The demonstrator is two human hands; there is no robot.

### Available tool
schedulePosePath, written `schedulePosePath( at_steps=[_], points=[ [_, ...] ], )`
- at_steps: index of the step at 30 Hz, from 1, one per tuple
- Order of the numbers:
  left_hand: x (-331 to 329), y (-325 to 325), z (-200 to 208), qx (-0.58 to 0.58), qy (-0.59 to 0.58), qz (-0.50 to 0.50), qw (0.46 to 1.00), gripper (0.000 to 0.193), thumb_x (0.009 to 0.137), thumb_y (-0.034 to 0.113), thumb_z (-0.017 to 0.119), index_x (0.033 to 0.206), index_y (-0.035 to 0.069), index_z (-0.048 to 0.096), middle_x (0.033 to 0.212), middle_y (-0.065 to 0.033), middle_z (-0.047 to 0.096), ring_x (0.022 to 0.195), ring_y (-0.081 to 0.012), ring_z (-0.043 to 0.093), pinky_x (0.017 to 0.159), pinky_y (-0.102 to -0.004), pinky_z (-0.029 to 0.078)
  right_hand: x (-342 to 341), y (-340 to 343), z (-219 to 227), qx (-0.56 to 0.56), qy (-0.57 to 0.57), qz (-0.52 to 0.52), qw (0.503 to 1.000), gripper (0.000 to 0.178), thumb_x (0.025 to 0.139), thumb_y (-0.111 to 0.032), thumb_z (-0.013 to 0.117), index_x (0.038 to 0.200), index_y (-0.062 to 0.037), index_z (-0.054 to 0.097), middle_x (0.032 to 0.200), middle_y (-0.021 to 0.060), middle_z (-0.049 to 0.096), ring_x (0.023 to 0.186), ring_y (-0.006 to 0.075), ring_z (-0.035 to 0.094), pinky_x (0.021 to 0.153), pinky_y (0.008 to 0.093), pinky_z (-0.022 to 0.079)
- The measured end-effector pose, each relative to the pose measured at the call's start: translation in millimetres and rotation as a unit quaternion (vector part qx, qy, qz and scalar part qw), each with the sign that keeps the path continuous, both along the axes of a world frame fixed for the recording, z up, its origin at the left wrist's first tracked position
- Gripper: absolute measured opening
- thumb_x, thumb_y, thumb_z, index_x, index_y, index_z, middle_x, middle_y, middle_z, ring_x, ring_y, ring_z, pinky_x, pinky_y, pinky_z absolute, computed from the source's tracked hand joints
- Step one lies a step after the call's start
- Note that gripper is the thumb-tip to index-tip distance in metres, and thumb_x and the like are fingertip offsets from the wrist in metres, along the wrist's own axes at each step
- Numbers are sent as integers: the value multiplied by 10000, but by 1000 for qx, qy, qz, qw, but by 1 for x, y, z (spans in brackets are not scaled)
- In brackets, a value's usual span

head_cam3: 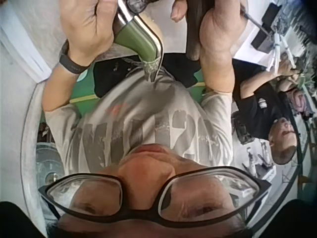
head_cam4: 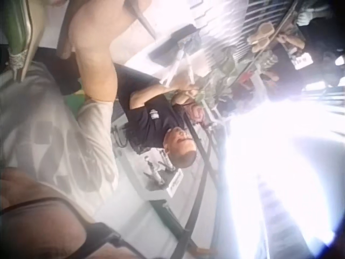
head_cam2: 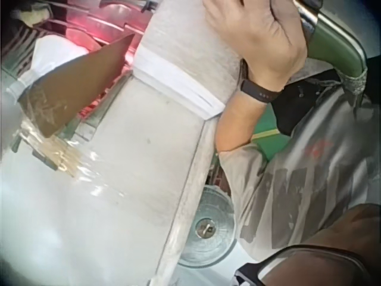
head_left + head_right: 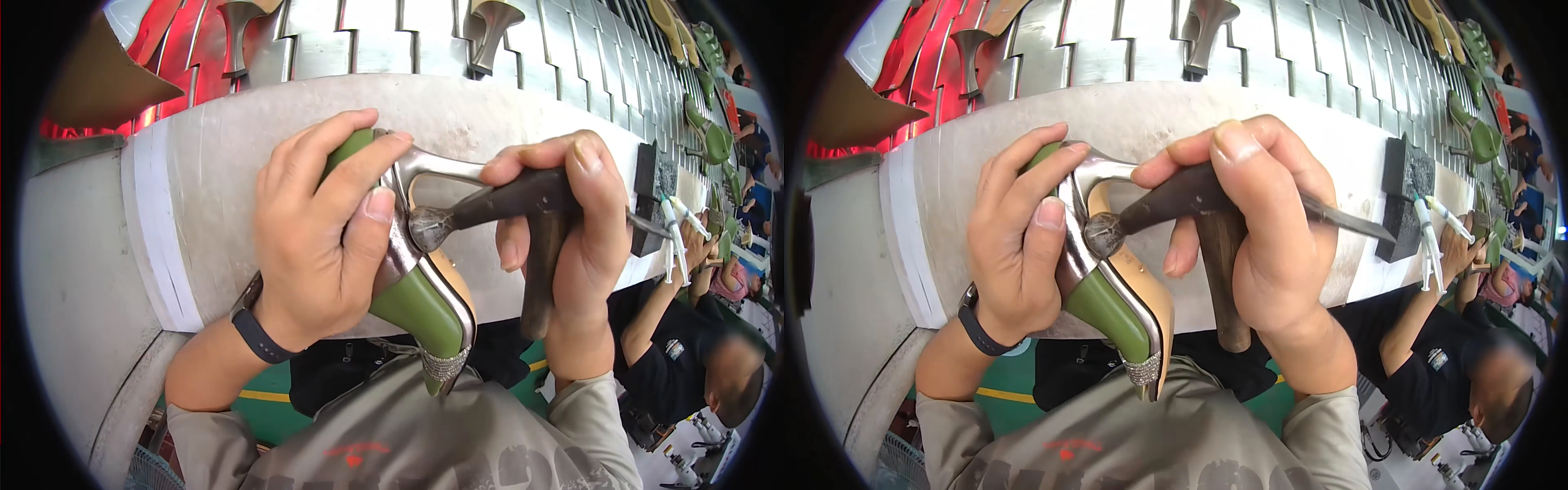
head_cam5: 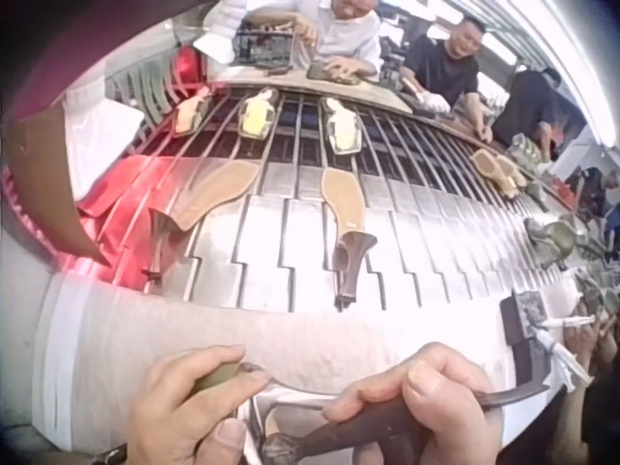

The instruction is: The person attaches outsoles and heels to lasted shoe uppers by hand and hammers the sole edges with a hammer.

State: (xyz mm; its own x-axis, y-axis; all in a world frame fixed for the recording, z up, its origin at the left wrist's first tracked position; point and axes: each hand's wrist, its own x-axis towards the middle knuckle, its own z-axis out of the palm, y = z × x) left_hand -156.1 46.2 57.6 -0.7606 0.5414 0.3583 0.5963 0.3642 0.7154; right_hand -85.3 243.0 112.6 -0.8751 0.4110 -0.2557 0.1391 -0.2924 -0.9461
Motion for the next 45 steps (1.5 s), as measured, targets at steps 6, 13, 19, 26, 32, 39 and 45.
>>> schedulePosePath(
  at_steps=[6, 13, 19, 26, 32, 39, 45],
  points=[
    [1, 0, -3, 10, 16, -2, 1000, 322, 974, 152, 558, 1223, 18, 713, 1303, -216, 645, 1130, -392, 613, 1015, -463, 451, -40, 12, 22, 75, -45, 139, 986, 351, 1042, -276, 527, 1021, 49, 657, 915, 222, 746, 451, 175, 579, 473, 253, 487],
    [5, -5, 34, -123, 183, -196, 956, 746, 942, 589, 665, 1438, 38, 582, 1453, -212, 583, 1338, -401, 560, 1188, -595, 294, 38, 12, 3, 102, 68, 55, 991, 340, 1052, -250, 485, 1058, 52, 641, 981, 221, 747, 560, 160, 622, 533, 260, 528],
    [26, 4, 22, -155, 239, -290, 914, 1052, 506, 719, 810, 1305, 62, 619, 1259, -112, 663, 1242, -339, 622, 1195, -639, 282, 131, 39, 18, 213, 149, -22, 965, 407, 1066, -300, 469, 1092, 83, 606, 1079, 279, 696, 539, 153, 588, 519, 220, 485],
    [47, 30, 10, -106, 273, -215, 932, 999, 439, 648, 849, 1234, 87, 627, 1141, -67, 675, 1098, -305, 647, 1162, -563, 350, 126, 0, 5, 88, 154, -37, 984, 351, 1070, -269, 446, 1038, 44, 602, 955, 255, 725, 526, 136, 541, 507, 208, 435],
    [46, 35, 4, -93, 257, -201, 941, 1021, 369, 594, 869, 1223, 92, 619, 1124, -53, 673, 1100, -293, 636, 1154, -533, 360, 132, 41, 14, 392, 190, -44, 899, 394, 1100, -243, 386, 1164, 65, 624, 1073, 222, 731, 569, 89, 537, 524, 196, 438],
    [41, 45, 7, -80, 287, -201, 933, 1011, 380, 611, 871, 1204, 80, 623, 1095, -73, 679, 1071, -294, 643, 1133, -528, 381, 144, 21, -7, 44, 129, 0, 991, 293, 1044, -216, 497, 1042, 43, 636, 963, 258, 735, 531, 120, 553, 487, 244, 450],
    [24, 42, 20, -24, 231, -193, 953, 975, 410, 560, 975, 1180, 65, 640, 1114, -87, 687, 1053, -326, 645, 1122, -531, 394, 115, 95, -25, 698, 107, 35, 707, 343, 835, 48, 629, 1170, -9, 670, 1109, 213, 715, 784, 317, 713, 681, 401, 572]
  ],
)
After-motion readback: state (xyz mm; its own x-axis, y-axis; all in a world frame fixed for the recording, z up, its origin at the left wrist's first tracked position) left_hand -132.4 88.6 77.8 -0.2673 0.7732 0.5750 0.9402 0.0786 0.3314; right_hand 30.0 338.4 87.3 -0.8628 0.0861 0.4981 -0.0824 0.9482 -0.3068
